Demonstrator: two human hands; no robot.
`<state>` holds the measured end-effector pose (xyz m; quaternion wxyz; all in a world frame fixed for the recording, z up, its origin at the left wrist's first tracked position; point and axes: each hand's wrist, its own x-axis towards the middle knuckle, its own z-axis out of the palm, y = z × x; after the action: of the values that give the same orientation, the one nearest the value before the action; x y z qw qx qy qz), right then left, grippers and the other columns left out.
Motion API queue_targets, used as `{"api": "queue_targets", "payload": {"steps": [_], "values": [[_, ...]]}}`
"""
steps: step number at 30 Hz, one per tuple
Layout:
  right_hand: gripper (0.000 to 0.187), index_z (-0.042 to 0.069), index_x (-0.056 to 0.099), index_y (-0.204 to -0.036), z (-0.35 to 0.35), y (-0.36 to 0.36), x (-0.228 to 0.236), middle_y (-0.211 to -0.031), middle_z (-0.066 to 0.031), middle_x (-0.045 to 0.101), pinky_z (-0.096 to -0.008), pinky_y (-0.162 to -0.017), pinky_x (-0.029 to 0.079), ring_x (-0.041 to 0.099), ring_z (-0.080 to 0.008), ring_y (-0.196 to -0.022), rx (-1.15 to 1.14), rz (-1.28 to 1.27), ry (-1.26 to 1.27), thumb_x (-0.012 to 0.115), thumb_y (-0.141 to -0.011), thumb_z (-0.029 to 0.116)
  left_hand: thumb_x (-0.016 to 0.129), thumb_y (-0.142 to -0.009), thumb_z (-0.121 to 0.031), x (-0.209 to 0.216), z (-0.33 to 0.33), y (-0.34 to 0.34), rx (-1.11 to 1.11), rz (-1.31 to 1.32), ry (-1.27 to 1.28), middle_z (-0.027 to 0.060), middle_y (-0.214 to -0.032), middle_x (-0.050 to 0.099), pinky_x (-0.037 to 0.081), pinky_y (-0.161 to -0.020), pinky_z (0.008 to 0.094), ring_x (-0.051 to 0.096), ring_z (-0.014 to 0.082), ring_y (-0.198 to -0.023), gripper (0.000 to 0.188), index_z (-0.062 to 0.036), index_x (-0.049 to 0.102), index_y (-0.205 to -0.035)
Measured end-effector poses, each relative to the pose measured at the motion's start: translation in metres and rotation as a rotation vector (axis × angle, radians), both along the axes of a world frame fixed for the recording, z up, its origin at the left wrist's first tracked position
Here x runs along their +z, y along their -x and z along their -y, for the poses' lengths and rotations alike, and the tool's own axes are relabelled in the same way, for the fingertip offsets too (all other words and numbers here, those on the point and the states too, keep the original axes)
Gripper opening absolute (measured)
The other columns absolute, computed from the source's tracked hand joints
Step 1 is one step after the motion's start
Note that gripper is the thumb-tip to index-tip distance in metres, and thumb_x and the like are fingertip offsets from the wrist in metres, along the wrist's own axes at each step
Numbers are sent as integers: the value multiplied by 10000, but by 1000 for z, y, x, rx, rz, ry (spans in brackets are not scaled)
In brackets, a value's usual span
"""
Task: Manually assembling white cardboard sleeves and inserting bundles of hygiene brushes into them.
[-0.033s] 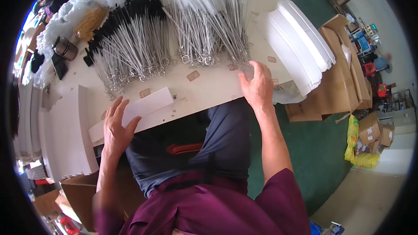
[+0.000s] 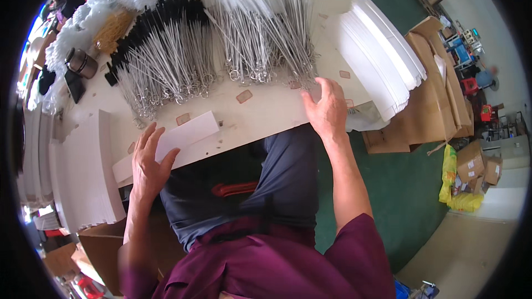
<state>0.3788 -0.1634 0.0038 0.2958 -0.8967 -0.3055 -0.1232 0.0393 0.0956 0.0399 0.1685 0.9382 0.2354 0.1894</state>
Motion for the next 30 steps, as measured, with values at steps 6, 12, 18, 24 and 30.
{"api": "queue_targets", "payload": {"steps": [6, 12, 18, 24, 30], "values": [[351, 37, 705, -1072, 0, 6, -2, -1201, -133, 647, -443, -977, 521, 614, -348, -1152, 38, 150, 79, 840, -816, 236, 829, -822, -159, 0, 17, -25, -81, 18, 21, 283, -1385, 591, 466, -1085, 528, 573, 463, -1274, 520, 9, 635, -1274], [214, 24, 738, -963, -1, 4, -12, -1109, -114, 690, -435, -903, 548, 661, -343, -1050, 74, 222, -23, 804, -853, 195, 823, -800, -102, 0, 37, -54, -211, 54, 16, 267, -1371, 611, 481, -1084, 505, 593, 453, -1274, 468, 9, 663, -1226], [91, 1, 742, -966, 0, 7, -6, -975, -109, 744, -370, -694, 590, 722, -285, -800, 129, 265, -226, 749, -906, 69, 813, -817, -139, 6, 53, -89, -314, 70, 17, 251, -1328, 642, 503, -1054, 493, 616, 444, -1228, 424, 1, 681, -1195], [144, 0, 756, -1025, -5, 18, 18, -1031, -119, 753, -276, -659, 567, 714, -159, -753, 121, 45, -542, 789, -885, 3, 787, -842, -148, 15, 72, -130, -472, 214, 166, 243, -1202, 684, 552, -943, 480, 670, 416, -1098, 344, 2, 685, -1134], [149, -22, 726, -1000, -22, 51, 57, -1034, -135, 724, -340, -682, 594, 731, -261, -837, 424, 285, -390, 765, -858, -46, 705, -1012, -302, 32, 84, -167, -331, 151, 941, 121, -942, 757, 613, -756, 326, 744, 179, -859, 373, 52, 697, -1128]]}}
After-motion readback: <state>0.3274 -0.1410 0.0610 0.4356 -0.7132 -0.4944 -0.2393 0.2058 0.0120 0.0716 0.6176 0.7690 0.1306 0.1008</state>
